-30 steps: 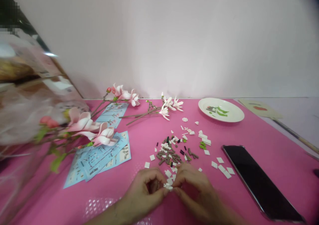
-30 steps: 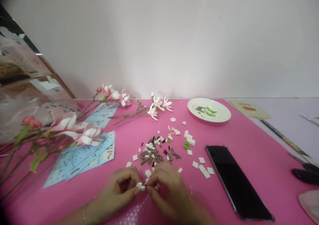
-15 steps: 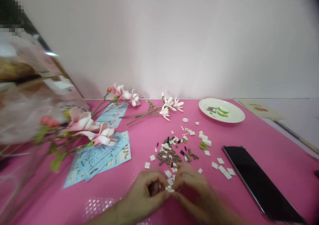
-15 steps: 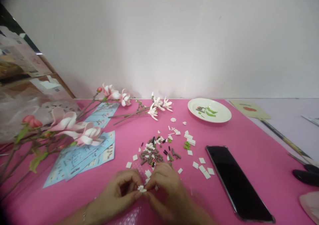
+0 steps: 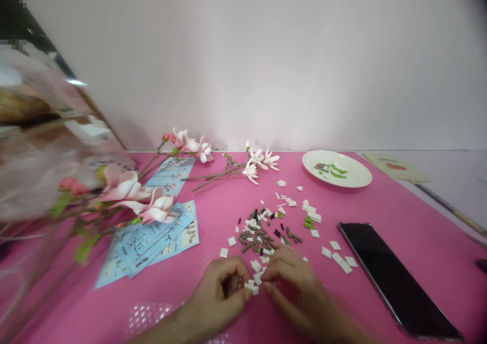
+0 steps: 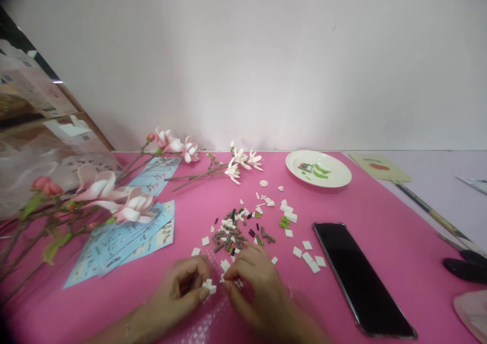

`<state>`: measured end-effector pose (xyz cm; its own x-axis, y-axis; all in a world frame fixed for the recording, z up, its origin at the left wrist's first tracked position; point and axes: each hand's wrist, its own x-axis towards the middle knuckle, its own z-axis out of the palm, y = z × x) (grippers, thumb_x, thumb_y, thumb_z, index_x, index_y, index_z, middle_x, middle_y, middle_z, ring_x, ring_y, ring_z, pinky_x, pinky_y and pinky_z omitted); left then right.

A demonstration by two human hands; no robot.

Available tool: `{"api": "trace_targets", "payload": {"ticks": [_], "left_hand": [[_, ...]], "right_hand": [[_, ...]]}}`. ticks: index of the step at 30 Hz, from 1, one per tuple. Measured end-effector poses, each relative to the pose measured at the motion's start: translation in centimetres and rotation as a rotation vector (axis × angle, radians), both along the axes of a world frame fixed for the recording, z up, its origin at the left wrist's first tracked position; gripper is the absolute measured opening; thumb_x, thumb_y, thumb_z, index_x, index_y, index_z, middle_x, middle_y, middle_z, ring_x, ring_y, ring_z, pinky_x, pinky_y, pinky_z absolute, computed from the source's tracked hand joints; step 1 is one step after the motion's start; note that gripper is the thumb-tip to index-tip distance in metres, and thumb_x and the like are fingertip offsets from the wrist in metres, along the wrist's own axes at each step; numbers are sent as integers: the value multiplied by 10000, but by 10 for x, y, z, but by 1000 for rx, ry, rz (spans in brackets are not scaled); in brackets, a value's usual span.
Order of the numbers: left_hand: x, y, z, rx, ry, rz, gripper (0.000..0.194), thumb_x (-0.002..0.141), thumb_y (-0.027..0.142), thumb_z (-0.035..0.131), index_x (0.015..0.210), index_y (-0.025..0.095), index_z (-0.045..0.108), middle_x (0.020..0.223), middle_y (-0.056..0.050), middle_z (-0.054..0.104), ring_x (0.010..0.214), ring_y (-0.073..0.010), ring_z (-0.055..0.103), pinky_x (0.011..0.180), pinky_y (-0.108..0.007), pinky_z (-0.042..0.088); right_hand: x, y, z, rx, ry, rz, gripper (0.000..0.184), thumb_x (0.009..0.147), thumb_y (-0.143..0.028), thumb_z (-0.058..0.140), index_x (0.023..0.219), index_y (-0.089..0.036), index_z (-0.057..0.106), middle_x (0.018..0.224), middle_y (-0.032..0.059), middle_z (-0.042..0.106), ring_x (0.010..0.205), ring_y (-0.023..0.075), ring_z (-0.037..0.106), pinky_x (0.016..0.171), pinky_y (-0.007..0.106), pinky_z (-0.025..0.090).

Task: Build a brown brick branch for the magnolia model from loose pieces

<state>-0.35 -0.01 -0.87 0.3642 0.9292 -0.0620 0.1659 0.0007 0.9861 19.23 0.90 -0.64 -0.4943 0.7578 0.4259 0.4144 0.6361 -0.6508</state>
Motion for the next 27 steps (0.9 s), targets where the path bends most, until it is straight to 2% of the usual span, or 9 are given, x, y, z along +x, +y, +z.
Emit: {"api": "trace_targets", "payload": {"ticks": [4, 7, 12, 18, 22, 24, 27], "left_hand": [[-1, 0, -1, 1, -13, 12, 113, 704, 265, 561, 656, 188, 494, 525, 75, 332, 485, -101, 296, 476, -240, 209], [-2, -1, -2, -12, -29, -2, 104, 706, 256, 553, 659, 189, 490, 523, 72, 337, 488, -106, 296, 477, -245, 211], [-3, 0, -3, -21, -25, 6, 100, 714, 248, 552, 663, 189, 490, 541, 63, 350, 507, -113, 307, 488, -252, 220], [-4, 0, -4, -33, -43, 6, 109, 728, 262, 556, 675, 193, 490, 541, 65, 347, 511, -114, 311, 496, -252, 221], [-5, -1, -7, -5, -68, 6, 113, 740, 257, 560, 674, 193, 495, 548, 60, 357, 524, -118, 323, 504, -252, 232], [-5, 0, -8, -7, -82, 22, 115, 741, 246, 571, 668, 191, 501, 556, 57, 364, 532, -119, 330, 511, -250, 241], [-6, 1, -5, -33, -152, 59, 124, 745, 239, 593, 667, 185, 513, 578, 44, 409, 552, -123, 364, 530, -248, 272]], "right_hand": [[-1, 3, 0, 120, -59, -57, 145, 814, -72, 496, 807, -191, 578, 776, 45, 587, 795, 205, 553, 851, 454, 431], [0, 5, 0, 204, -88, -102, 182, 797, -52, 490, 864, -195, 581, 883, 69, 634, 936, 248, 566, 931, 520, 379], [1, 6, -8, 219, -170, -156, 234, 768, -31, 457, 914, -196, 536, 1002, 88, 650, 1116, 297, 507, 988, 599, 315], [4, 8, -20, 248, -221, -210, 271, 762, -29, 455, 973, -190, 508, 1093, 110, 630, 1212, 311, 442, 1012, 603, 318], [5, 11, -24, 247, -218, -240, 237, 769, -42, 459, 942, -191, 525, 1054, 111, 639, 1168, 312, 478, 987, 590, 354], [7, 11, -25, 211, -205, -252, 223, 775, -58, 462, 932, -199, 535, 1048, 104, 637, 1159, 312, 486, 983, 586, 355], [11, 14, -23, 78, -120, -309, 197, 803, -81, 453, 922, -217, 533, 1077, 93, 625, 1179, 300, 473, 975, 557, 367]]}}
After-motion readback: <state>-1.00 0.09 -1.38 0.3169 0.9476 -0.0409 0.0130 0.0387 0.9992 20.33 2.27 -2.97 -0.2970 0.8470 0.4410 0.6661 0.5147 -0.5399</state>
